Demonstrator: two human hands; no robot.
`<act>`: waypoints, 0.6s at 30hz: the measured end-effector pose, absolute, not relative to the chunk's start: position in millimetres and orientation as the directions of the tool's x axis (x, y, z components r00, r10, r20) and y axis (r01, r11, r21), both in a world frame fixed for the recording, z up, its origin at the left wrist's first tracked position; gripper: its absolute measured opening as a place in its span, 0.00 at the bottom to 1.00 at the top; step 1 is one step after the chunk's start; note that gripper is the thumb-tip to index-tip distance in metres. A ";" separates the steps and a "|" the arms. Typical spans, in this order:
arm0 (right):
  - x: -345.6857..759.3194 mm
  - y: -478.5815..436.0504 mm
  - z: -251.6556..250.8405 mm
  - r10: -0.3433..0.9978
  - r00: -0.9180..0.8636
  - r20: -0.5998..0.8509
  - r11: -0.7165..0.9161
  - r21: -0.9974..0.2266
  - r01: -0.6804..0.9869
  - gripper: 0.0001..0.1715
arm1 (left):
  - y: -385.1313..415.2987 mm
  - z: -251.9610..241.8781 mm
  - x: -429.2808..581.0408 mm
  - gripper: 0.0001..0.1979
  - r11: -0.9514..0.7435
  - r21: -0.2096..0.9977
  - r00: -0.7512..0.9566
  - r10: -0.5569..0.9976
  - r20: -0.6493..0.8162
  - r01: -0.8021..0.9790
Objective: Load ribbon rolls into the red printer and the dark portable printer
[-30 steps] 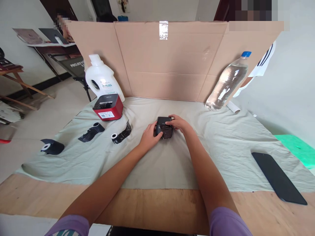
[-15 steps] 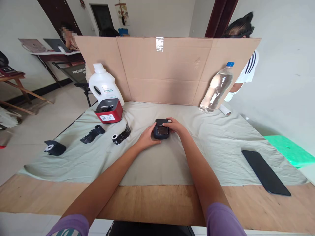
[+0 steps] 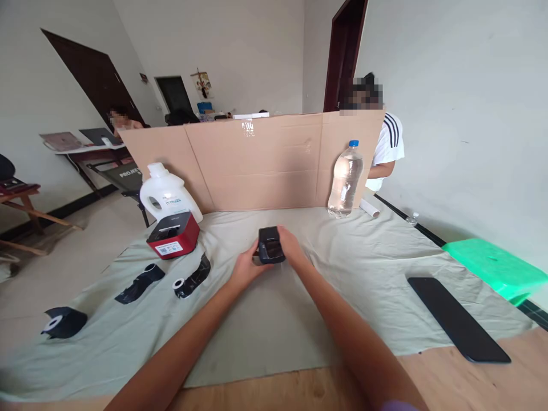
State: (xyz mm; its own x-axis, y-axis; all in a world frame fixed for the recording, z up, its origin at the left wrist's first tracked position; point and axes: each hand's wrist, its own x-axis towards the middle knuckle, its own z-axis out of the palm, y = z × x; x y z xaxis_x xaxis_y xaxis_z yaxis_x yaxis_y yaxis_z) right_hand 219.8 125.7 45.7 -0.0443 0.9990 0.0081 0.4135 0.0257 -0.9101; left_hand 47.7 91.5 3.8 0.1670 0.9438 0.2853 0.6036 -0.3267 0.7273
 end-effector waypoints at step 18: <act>466.3 170.3 -7.6 0.833 0.551 -0.051 0.105 -0.963 -0.248 0.37 | 180.1 5.9 316.7 0.49 -0.441 0.602 0.436 0.885 0.166 0.666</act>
State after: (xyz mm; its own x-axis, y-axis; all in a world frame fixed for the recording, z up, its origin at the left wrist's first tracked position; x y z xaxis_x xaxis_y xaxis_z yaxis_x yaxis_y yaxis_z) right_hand 466.3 170.3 -7.6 0.5510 0.8330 -0.0507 -0.2478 0.1053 -0.9631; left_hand 316.7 180.1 5.9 0.4356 0.8848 0.1656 0.6660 -0.4406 0.6019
